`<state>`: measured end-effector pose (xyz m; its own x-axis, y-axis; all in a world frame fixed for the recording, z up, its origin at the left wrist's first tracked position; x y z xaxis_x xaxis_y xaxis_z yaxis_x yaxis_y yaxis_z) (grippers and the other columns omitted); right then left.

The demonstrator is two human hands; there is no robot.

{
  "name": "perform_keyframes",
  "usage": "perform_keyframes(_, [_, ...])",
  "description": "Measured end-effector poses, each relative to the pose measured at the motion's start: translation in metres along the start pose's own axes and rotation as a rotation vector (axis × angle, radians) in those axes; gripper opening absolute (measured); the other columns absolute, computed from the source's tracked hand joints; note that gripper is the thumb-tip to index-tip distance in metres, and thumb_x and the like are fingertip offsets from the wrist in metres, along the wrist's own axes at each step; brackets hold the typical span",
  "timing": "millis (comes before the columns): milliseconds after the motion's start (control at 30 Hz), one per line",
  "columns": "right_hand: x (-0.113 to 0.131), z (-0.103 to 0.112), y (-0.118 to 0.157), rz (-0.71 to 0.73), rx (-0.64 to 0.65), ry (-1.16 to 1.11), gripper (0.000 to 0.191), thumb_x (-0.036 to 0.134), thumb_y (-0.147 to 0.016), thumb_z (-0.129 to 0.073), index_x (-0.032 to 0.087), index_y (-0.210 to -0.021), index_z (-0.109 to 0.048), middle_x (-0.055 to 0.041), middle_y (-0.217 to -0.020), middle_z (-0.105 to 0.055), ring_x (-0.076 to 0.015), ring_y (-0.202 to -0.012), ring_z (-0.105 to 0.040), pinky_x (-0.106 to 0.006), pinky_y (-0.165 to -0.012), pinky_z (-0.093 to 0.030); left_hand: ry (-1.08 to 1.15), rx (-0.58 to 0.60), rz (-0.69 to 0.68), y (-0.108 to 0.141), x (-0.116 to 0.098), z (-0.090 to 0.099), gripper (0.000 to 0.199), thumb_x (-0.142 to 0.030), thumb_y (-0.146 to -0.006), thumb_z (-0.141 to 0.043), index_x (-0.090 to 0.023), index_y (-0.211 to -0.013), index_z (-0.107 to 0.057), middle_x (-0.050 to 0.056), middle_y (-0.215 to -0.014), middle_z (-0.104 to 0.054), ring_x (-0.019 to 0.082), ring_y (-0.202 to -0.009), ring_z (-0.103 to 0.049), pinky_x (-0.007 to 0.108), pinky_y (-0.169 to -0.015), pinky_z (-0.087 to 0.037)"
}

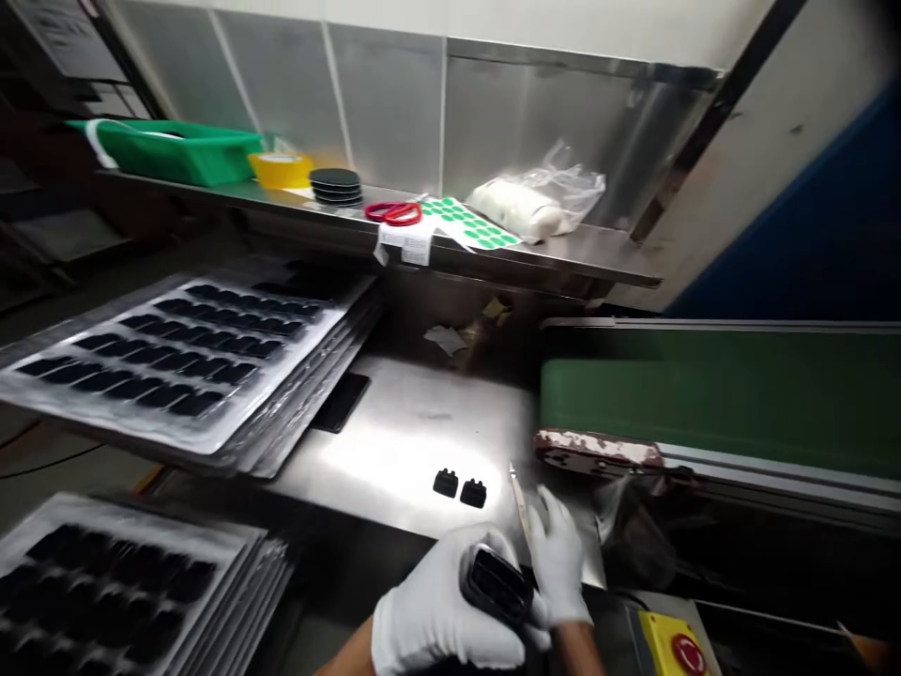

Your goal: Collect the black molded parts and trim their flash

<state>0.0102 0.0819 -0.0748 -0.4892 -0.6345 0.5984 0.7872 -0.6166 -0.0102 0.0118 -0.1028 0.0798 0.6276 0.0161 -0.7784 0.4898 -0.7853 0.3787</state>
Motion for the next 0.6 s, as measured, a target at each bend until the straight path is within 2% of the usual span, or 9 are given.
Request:
perform_keyframes(67, [0.020,-0.030,-0.024,-0.039,0.106,0.076,0.042,0.036,-0.094,-0.053,0.016,-0.132,-0.049,-0.0126,-0.128,-0.059,-0.0265,-0.118,-0.056,-0.049,-0.100,-0.049,-0.062,-0.032,0.009,0.024,-0.006,0.003,0.037,-0.004,-0.045,-0.075,-0.015,-0.076,-0.058,0.010,-0.086,-0.076,0.028,-0.083,-0.071,0.023,-0.057,-0.050])
perform_keyframes(133, [0.028,-0.052,-0.044,-0.095,0.207,0.158,0.035,0.036,-0.092,-0.056,0.014,-0.119,-0.057,-0.0109,-0.112,-0.065,-0.0250,-0.105,-0.062,-0.049,-0.093,-0.052,-0.153,-0.085,0.028,0.049,-0.008,0.011,0.030,-0.009,-0.052,-0.076,-0.014,-0.080,-0.066,0.008,-0.088,-0.076,0.025,-0.085,-0.071,0.023,-0.061,-0.050])
perform_keyframes(200, [0.029,-0.065,-0.053,-0.138,0.288,0.206,0.026,0.036,-0.093,-0.054,0.013,-0.103,-0.061,-0.0078,-0.098,-0.066,-0.0222,-0.094,-0.064,-0.047,-0.089,-0.052,-0.245,-0.205,0.056,0.075,-0.006,0.027,0.026,-0.012,-0.057,-0.075,-0.017,-0.082,-0.071,0.004,-0.087,-0.077,0.024,-0.085,-0.071,0.023,-0.063,-0.048])
perform_keyframes(267, [0.032,-0.069,-0.048,-0.136,0.351,0.200,0.025,0.036,-0.094,-0.052,0.013,-0.096,-0.060,-0.0066,-0.092,-0.066,-0.0207,-0.089,-0.064,-0.045,-0.088,-0.052,-0.287,-0.305,0.063,0.097,-0.002,0.045,0.024,-0.015,-0.059,-0.077,-0.020,-0.082,-0.074,0.002,-0.084,-0.077,0.025,-0.083,-0.071,0.025,-0.060,-0.047])
perform_keyframes(333, [0.042,-0.063,-0.027,-0.078,0.416,0.121,0.028,0.036,-0.097,-0.043,0.013,-0.097,-0.058,-0.0061,-0.086,-0.065,-0.0188,-0.080,-0.064,-0.039,-0.081,-0.053,-0.269,-0.356,0.039,0.114,0.004,0.061,0.027,-0.018,-0.059,-0.080,-0.022,-0.085,-0.075,0.002,-0.083,-0.076,0.027,-0.084,-0.070,0.025,-0.055,-0.045])
perform_keyframes(433, [0.080,-0.024,0.020,0.076,0.525,-0.075,0.048,0.048,-0.100,-0.018,0.016,-0.116,-0.050,-0.0026,-0.083,-0.064,-0.0149,-0.061,-0.059,-0.028,-0.057,-0.051,-0.193,-0.396,0.030,0.134,0.017,0.082,0.029,-0.021,-0.059,-0.082,-0.023,-0.087,-0.075,0.002,-0.083,-0.075,0.027,-0.081,-0.069,0.025,-0.049,-0.043])
perform_keyframes(500, [0.118,0.019,0.053,0.234,0.597,-0.149,0.048,0.055,-0.097,-0.028,0.023,-0.123,-0.051,0.0012,-0.077,-0.064,-0.0140,-0.057,-0.057,-0.025,-0.052,-0.048,-0.157,-0.407,0.019,0.141,0.026,0.094,0.027,-0.024,-0.057,-0.083,-0.022,-0.083,-0.076,0.001,-0.081,-0.073,0.026,-0.079,-0.069,0.025,-0.050,-0.044])
perform_keyframes(567, [0.176,0.065,0.091,0.727,0.626,-0.010,0.039,0.041,-0.099,-0.037,0.031,-0.136,-0.046,-0.0002,-0.101,-0.071,-0.0140,-0.083,-0.067,-0.022,-0.073,-0.053,-0.130,-0.380,0.001,0.138,0.038,0.102,0.027,-0.027,-0.055,-0.084,-0.021,-0.081,-0.075,0.001,-0.079,-0.072,0.026,-0.078,-0.069,0.024,-0.052,-0.044])
perform_keyframes(600, [0.206,0.092,0.111,1.015,0.518,-0.009,0.042,0.039,-0.100,-0.035,0.030,-0.140,-0.042,0.0007,-0.095,-0.073,-0.0131,-0.080,-0.068,-0.021,-0.070,-0.054,-0.119,-0.354,-0.005,0.133,0.047,0.105,0.029,-0.028,-0.055,-0.084,-0.021,-0.082,-0.075,0.001,-0.079,-0.072,0.026,-0.077,-0.068,0.024,-0.052,-0.044])
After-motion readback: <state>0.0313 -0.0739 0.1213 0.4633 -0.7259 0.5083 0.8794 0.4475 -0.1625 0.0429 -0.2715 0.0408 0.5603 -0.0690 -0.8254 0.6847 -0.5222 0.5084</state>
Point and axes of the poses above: each hand's wrist, its own y-axis away from the middle knuckle, its own z-axis out of the back of the hand, x = y × z, the point moved 8 cm from there along -y, towards the middle knuckle
